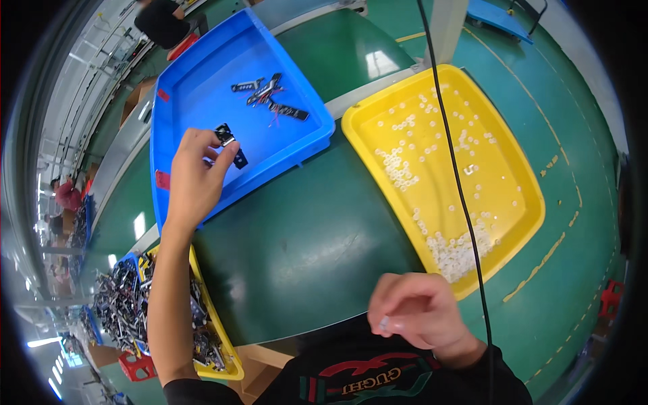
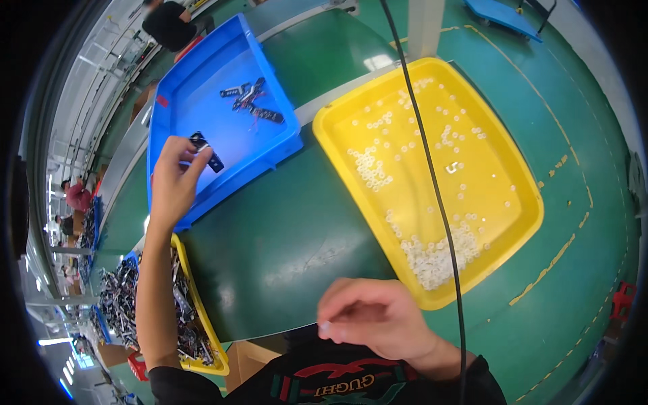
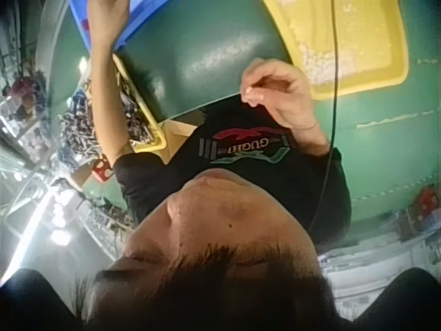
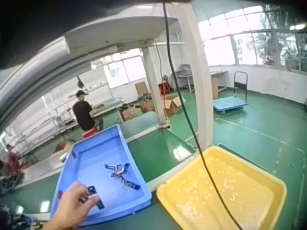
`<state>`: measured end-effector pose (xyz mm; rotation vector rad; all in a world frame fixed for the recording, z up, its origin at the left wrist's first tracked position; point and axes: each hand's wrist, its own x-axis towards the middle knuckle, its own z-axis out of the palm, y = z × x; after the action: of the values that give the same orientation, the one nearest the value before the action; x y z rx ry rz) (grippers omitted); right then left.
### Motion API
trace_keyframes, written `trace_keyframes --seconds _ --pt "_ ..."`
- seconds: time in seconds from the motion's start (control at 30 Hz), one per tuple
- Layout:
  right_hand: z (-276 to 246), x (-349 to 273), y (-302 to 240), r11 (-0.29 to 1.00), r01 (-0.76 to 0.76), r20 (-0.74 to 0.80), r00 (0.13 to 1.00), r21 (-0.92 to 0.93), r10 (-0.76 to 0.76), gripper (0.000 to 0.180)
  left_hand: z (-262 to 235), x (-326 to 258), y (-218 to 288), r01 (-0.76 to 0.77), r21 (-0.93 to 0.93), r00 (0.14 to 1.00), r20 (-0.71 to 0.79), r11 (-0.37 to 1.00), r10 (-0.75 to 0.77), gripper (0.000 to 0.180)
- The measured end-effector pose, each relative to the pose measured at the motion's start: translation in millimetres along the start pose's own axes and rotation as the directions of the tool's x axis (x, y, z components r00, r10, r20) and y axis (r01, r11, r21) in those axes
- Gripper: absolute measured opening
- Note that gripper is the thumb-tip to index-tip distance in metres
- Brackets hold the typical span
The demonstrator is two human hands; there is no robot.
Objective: The person repeatedly picks small white plastic pieces from a yellow tray and attaches them to small electronic circuit boards taken from a blue tray. After attaching each piece, the person places the board into a yellow bin. The process continues throughout the clip with multiple boards being handled one at a time.
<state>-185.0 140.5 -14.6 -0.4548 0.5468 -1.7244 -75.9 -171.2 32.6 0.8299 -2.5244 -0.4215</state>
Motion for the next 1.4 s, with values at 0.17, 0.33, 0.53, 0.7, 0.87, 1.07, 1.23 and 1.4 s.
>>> trace_keyframes --seconds 0.17,0.33,0.53,0.7,0.87,1.07,1.23,1.4 --pt "-5.9 26.7 34.3 0.925 -0.11 -0.04 0.99 0.364 0.134 0.015 -49.0 -62.2 44.9 0.277 -0.582 0.938 -0.01 0.765 -0.347 0.02" --pt "-4.0 44.8 44.9 0.957 -0.056 -0.077 0.994 0.284 0.081 0.016 -41.7 -146.6 47.6 0.189 -0.98 0.842 0.129 0.062 -0.524 0.027" --pt "-12.3 47.9 64.5 0.992 -0.066 -0.116 0.99 0.105 0.078 0.014 29.8 -171.1 49.2 0.075 -0.91 0.817 0.29 -0.407 -0.498 0.03" --pt "-12.0 51.6 70.0 0.998 -0.066 -0.16 0.985 0.005 0.066 0.017 44.0 -171.9 49.7 0.137 -0.87 0.823 0.366 -0.473 -0.434 0.03" --pt "-12.8 53.5 77.3 0.993 -0.109 -0.142 0.985 -0.044 0.102 0.019 38.2 -163.7 50.5 0.232 -0.908 0.74 0.398 -0.35 -0.542 0.025" --pt "-15.3 56.8 86.3 0.997 -0.061 -0.075 0.996 -0.053 0.057 0.019 47.1 -174.2 41.4 0.214 -0.938 0.778 0.332 -0.272 -0.533 0.033" --pt "-10.4 58.7 92.9 0.991 0.015 -0.055 0.998 -0.129 -0.022 0.021 46.4 -172.0 44.6 0.272 -0.931 0.75 0.364 -0.244 -0.553 0.041" --pt "-7.0 58.7 91.9 0.987 -0.006 -0.065 0.998 -0.158 -0.004 0.02 48.1 -179.5 35.2 0.304 -0.906 0.778 0.414 -0.294 -0.472 0.04"
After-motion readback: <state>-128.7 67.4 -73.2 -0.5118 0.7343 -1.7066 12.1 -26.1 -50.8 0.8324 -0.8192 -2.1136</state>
